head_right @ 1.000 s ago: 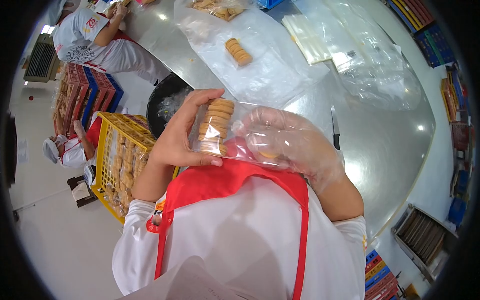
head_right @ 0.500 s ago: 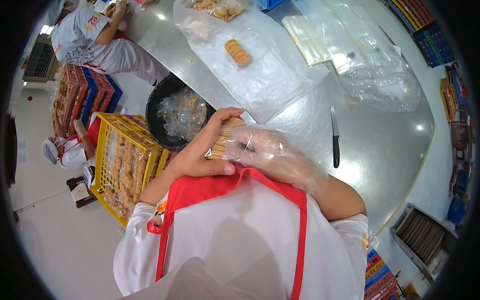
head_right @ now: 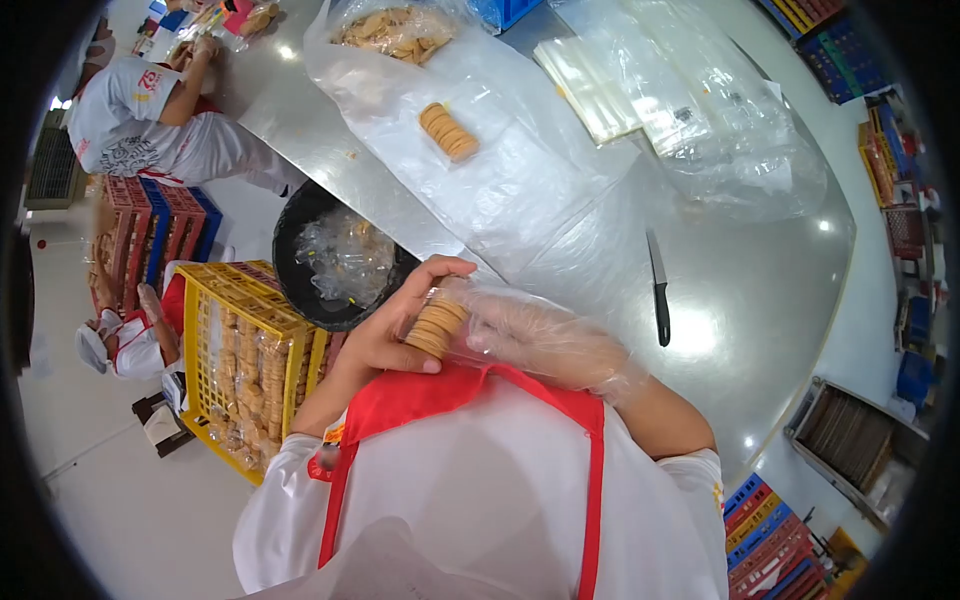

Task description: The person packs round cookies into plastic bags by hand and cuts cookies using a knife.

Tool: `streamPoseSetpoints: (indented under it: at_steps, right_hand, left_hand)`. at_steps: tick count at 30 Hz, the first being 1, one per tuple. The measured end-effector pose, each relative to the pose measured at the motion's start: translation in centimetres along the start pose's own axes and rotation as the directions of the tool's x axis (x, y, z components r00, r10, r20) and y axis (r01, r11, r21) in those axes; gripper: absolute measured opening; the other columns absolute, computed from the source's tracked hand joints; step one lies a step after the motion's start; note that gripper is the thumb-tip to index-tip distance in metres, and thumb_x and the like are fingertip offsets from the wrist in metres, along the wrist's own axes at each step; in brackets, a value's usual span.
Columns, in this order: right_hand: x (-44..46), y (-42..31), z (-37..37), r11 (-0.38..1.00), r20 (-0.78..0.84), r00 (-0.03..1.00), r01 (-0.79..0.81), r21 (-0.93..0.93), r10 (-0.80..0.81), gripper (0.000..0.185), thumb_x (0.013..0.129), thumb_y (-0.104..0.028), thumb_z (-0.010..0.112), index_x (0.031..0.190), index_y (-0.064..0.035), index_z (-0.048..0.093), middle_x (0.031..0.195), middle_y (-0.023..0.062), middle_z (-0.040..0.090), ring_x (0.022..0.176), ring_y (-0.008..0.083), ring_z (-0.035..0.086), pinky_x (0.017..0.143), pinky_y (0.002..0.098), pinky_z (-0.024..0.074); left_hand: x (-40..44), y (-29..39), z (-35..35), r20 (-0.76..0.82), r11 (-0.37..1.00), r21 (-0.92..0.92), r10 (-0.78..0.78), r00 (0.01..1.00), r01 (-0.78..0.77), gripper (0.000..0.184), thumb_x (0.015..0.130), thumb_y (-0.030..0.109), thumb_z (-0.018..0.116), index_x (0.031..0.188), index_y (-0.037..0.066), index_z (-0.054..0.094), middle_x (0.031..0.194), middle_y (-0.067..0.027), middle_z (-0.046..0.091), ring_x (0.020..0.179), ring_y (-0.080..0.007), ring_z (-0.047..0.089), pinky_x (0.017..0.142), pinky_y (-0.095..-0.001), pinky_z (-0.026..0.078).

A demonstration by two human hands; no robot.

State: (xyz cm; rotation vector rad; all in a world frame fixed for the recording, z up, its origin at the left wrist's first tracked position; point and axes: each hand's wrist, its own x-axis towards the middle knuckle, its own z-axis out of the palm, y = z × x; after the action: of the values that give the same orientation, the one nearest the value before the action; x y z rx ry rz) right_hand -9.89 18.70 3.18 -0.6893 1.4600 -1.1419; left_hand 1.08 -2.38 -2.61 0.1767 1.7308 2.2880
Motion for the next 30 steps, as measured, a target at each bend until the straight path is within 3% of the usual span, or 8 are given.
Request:
streamPoseSetpoints:
  at_steps: [3,7,9,11,16,21,25,30]
  right_hand:
    - [0.6,0.1,-0.4,0.988,0.017,0.990,-0.141,0.063,0.140,0.051,0.097,-0.020,0.057,0.146,-0.0081,0.047,0.139,0.0132,0.054,0.128,0.0258,0.050,0.109,0.0348,0.0376]
    - [0.3,0.3,-2.8,0.998,-0.100,0.995,-0.021,0.057,0.026,0.044,0.093,-0.006,0.055,0.136,-0.0015,0.053,0.106,0.0084,0.061,0.098,0.0166,0.059,0.092,0.0304,0.0483]
    - [0.6,2.2,-5.3,0.931,-0.193,0.972,-0.053,0.361,0.130,0.039,0.088,0.002,0.050,0.125,0.0012,0.058,0.105,0.0105,0.061,0.095,0.0173,0.059,0.089,0.0300,0.0486]
    - [3.3,4.4,-7.8,0.870,-0.323,0.919,0.340,0.357,-0.226,0.035,0.080,0.009,0.042,0.108,0.0018,0.061,0.105,0.0125,0.062,0.092,0.0169,0.058,0.084,0.0282,0.0490]
    - [8.5,4.0,-6.7,0.987,-0.635,0.773,0.085,0.133,0.019,0.025,0.091,0.002,0.048,0.113,-0.0002,0.060,0.104,0.0097,0.063,0.097,0.0168,0.061,0.083,0.0281,0.0501]
    - [10.4,3.1,-6.5,0.984,-0.654,0.753,-0.162,-0.068,0.078,0.020,0.096,-0.008,0.053,0.114,-0.0020,0.061,0.097,0.0132,0.066,0.087,0.0226,0.065,0.081,0.0366,0.0509]
    - [10.7,5.0,-7.4,0.809,-0.623,0.764,-0.253,-0.530,-0.169,0.021,0.095,-0.014,0.057,0.112,-0.0013,0.061,0.099,0.0217,0.063,0.089,0.0398,0.061,0.078,0.0436,0.0468]
    - [11.9,7.5,-8.3,0.744,-0.621,0.703,-0.197,-0.639,-0.347,0.027,0.094,-0.016,0.062,0.116,-0.0016,0.061,0.104,0.0191,0.062,0.089,0.0359,0.062,0.080,0.0428,0.0482]
  left_hand:
    - [0.4,0.1,0.7,-0.004,0.909,-0.380,-0.186,0.983,0.170,0.094,0.061,-0.003,0.075,0.146,0.010,0.036,0.125,-0.0048,0.048,0.115,-0.0162,0.051,0.097,-0.0253,0.040]
    - [0.2,-0.3,-1.1,-0.174,0.928,-0.345,-0.213,0.961,0.144,0.101,0.052,0.001,0.076,0.144,0.005,0.036,0.125,-0.0057,0.051,0.115,-0.0178,0.053,0.097,-0.0269,0.042]
    - [-0.3,-1.8,-3.3,-0.328,0.951,-0.309,-0.123,0.937,0.017,0.101,0.054,0.006,0.077,0.145,0.005,0.035,0.126,-0.0078,0.051,0.114,-0.0193,0.055,0.097,-0.0287,0.044]
    - [-0.8,-2.6,-4.6,-0.443,0.936,-0.331,-0.043,0.895,-0.119,0.098,0.056,0.008,0.077,0.144,0.004,0.035,0.124,-0.0087,0.051,0.112,-0.0200,0.056,0.096,-0.0299,0.045]
    - [-1.2,-2.7,-5.3,-0.595,0.817,-0.417,0.085,0.799,-0.397,0.093,0.064,0.015,0.079,0.145,0.002,0.034,0.124,-0.0141,0.052,0.113,-0.0271,0.057,0.099,-0.0362,0.045]
    - [-1.6,-4.7,-6.1,-0.429,0.541,-0.716,0.160,0.889,-0.442,0.096,0.081,0.057,0.065,0.152,0.006,0.027,0.134,-0.0230,0.051,0.120,-0.0382,0.051,0.106,-0.0474,0.040]
    - [-0.8,-4.7,-5.7,-0.372,0.320,-0.838,0.259,0.891,-0.443,0.092,0.086,0.069,0.053,0.152,0.009,0.031,0.137,-0.0225,0.048,0.120,-0.0377,0.050,0.105,-0.0499,0.038]
    - [-0.1,-4.2,-5.7,-0.356,0.207,-0.879,0.314,0.880,-0.429,0.093,0.085,0.070,0.054,0.153,0.012,0.030,0.140,-0.0223,0.046,0.124,-0.0378,0.047,0.106,-0.0509,0.036]
